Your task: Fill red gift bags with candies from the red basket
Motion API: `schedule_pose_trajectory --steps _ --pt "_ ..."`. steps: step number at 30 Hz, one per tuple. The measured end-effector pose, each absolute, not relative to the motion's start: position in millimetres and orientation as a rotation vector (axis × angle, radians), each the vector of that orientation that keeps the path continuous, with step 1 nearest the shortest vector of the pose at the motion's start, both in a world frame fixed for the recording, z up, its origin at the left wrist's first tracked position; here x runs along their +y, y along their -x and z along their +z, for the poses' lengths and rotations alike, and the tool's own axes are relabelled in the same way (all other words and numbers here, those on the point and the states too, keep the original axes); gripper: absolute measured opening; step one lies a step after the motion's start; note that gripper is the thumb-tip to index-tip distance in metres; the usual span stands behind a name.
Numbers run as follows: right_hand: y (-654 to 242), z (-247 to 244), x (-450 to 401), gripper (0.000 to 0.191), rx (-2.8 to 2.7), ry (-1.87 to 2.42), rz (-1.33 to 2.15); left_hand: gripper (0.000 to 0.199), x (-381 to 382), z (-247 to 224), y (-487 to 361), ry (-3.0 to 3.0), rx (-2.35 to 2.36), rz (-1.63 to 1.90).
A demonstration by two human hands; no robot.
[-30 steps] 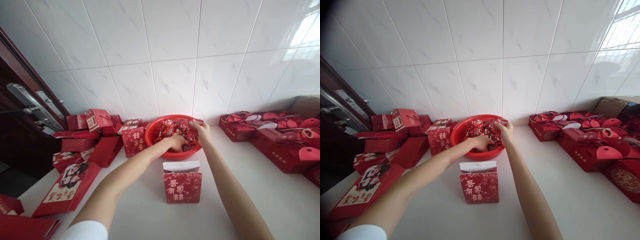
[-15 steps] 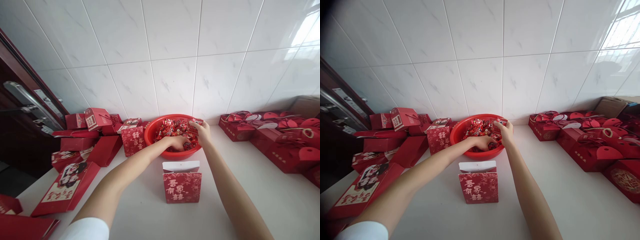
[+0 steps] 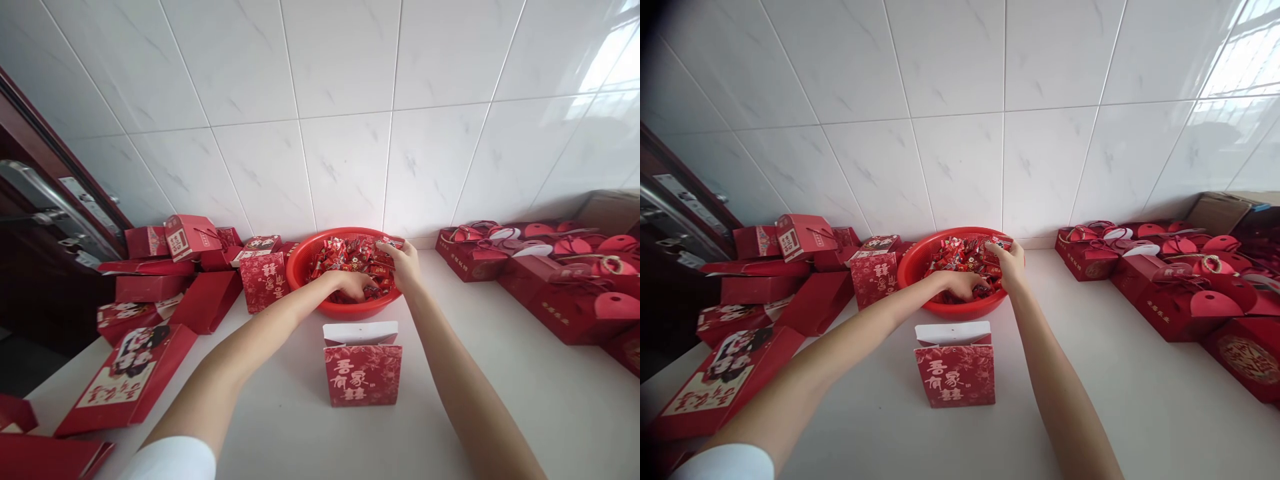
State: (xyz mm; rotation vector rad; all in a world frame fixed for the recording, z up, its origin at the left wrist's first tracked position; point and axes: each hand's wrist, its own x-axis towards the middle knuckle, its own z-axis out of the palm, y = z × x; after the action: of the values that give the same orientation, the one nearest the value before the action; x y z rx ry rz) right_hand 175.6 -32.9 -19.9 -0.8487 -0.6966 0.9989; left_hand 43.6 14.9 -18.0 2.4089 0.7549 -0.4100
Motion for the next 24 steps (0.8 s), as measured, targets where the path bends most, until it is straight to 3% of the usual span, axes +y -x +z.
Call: schedule_pose_trajectory --steps 11,24 --pt "-175.6 -20.6 -32.5 0.029 -0.699 0.849 0.99 0.025 9.6 -11.4 -42.2 -2.321 0.831 -0.329" --pt "-174.3 -17.9 -33.5 0.027 -0.683 0.859 1.001 0.019 26.6 -13.9 -31.4 -2.168 0.83 -0.176"
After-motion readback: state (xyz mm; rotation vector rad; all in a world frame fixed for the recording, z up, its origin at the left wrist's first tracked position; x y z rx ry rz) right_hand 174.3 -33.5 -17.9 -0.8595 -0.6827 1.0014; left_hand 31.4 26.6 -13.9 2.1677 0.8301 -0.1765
